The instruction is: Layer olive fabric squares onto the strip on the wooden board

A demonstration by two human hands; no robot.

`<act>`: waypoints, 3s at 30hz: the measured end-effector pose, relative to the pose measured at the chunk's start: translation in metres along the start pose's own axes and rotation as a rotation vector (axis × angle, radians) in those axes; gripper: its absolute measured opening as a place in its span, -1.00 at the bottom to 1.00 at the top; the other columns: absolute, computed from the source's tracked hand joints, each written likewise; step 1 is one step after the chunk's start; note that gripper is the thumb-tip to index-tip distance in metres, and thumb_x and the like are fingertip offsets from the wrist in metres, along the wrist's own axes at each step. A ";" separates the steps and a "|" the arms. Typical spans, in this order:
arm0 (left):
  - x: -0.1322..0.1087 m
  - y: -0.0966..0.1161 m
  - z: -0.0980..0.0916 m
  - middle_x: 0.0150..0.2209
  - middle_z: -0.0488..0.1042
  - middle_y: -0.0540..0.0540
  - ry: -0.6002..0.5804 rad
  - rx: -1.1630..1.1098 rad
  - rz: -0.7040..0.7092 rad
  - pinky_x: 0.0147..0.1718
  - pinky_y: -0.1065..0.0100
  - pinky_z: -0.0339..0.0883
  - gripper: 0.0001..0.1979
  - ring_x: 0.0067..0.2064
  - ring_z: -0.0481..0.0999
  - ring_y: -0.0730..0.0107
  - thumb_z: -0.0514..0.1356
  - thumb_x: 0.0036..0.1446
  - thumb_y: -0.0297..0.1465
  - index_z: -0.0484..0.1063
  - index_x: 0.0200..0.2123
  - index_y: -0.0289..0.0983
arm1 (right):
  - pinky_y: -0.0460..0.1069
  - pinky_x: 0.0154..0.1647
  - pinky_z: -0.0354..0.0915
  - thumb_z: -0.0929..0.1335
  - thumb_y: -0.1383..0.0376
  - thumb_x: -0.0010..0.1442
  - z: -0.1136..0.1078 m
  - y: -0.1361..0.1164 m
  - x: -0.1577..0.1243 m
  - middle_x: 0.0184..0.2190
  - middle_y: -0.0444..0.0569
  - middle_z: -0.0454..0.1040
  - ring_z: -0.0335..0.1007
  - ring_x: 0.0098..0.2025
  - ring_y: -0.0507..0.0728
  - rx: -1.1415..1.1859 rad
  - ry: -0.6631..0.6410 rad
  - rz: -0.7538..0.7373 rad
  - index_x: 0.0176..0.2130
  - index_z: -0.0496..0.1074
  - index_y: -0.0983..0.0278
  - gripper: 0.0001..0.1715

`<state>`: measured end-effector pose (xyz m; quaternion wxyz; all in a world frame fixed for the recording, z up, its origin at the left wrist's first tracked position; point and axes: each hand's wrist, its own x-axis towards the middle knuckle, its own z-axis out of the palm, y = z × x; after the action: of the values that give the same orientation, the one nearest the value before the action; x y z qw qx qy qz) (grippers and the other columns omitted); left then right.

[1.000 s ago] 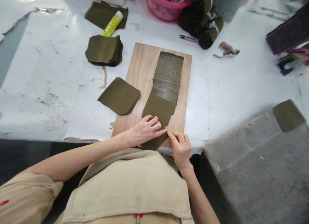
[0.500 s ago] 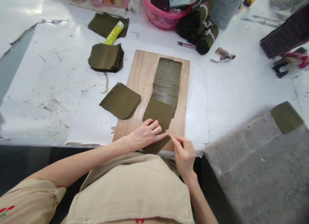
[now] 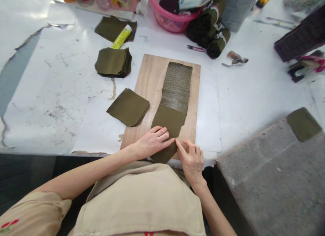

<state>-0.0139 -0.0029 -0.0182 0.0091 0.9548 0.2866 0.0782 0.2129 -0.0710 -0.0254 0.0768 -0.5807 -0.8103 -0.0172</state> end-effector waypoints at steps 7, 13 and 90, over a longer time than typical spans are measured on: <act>-0.004 -0.002 0.003 0.02 0.42 -0.16 0.047 -0.032 -0.031 0.16 0.12 0.20 -0.66 0.10 0.37 0.21 0.11 0.29 -0.51 0.34 0.11 -0.24 | 0.05 -0.08 0.23 0.34 0.32 0.29 0.000 0.008 -0.005 -0.08 0.00 0.46 0.29 -0.10 0.15 0.108 0.028 0.017 0.08 0.45 0.04 -0.62; -0.004 -0.001 0.003 0.00 0.42 -0.14 0.034 -0.020 -0.030 0.16 0.11 0.21 -0.67 0.09 0.37 0.21 0.11 0.29 -0.50 0.33 0.11 -0.20 | 0.04 -0.06 0.26 0.34 0.22 0.30 -0.003 0.001 0.002 -0.16 0.02 0.47 0.32 -0.12 0.15 0.257 0.055 0.156 -0.07 0.51 0.21 -0.76; 0.027 0.013 0.014 -0.34 0.47 -0.07 0.201 -0.114 0.119 -0.33 0.37 0.26 -0.82 -0.24 0.46 0.38 0.01 0.35 -0.48 0.41 -0.23 -0.31 | -0.08 -0.43 0.18 0.32 0.10 0.19 -0.015 -0.013 0.019 -0.46 -0.11 0.51 0.33 -0.45 0.05 0.889 -0.351 0.626 -0.35 0.48 0.24 -0.73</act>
<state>0.0177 0.0019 -0.0272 0.0301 0.9554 0.2241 0.1901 0.1963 -0.0589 -0.0066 0.1793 -0.6991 -0.5297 0.4456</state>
